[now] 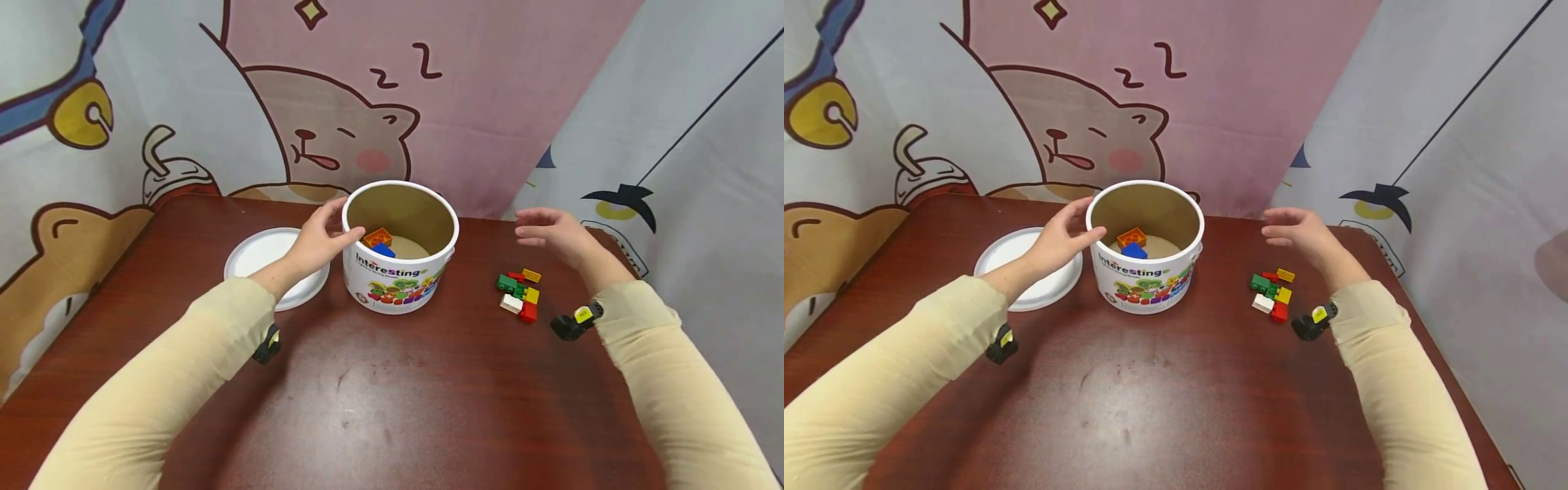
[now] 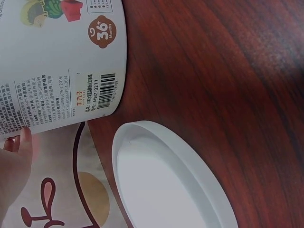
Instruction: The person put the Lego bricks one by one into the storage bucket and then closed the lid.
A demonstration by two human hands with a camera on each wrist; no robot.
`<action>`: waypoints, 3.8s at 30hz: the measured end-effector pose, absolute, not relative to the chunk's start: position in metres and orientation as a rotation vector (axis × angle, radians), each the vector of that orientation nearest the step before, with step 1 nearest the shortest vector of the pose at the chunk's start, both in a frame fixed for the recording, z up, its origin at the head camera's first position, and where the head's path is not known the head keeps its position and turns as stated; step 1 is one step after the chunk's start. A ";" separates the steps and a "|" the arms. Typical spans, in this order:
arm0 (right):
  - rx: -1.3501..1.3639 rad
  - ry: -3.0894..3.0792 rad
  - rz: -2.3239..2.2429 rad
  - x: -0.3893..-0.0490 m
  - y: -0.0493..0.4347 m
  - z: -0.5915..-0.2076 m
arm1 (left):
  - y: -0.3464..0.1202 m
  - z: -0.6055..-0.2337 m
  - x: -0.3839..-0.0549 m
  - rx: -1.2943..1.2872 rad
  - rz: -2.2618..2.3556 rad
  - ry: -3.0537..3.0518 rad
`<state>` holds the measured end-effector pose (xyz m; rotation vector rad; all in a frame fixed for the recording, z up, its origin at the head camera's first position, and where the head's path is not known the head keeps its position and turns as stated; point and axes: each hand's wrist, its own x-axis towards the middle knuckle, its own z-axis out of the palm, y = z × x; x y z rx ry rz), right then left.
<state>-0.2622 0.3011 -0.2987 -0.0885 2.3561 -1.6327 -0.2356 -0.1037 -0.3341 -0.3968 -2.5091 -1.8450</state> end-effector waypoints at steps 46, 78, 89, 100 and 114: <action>0.213 2.685 -1.112 -0.263 0.358 -0.398 | -0.103 -0.337 -0.240 -0.372 -1.816 -2.535; 0.255 2.138 -1.868 -0.266 0.338 -0.320 | -0.102 -0.329 -0.236 -0.352 -1.836 -2.544; 0.150 2.109 -1.877 -0.269 0.311 -0.293 | -0.103 -0.334 -0.238 -0.357 -1.830 -2.531; 0.063 2.128 -1.860 -0.273 0.271 -0.264 | -0.103 -0.333 -0.237 -0.357 -1.815 -2.540; -0.076 2.079 -1.896 -0.278 0.209 -0.253 | -0.104 -0.335 -0.238 -0.366 -1.820 -2.533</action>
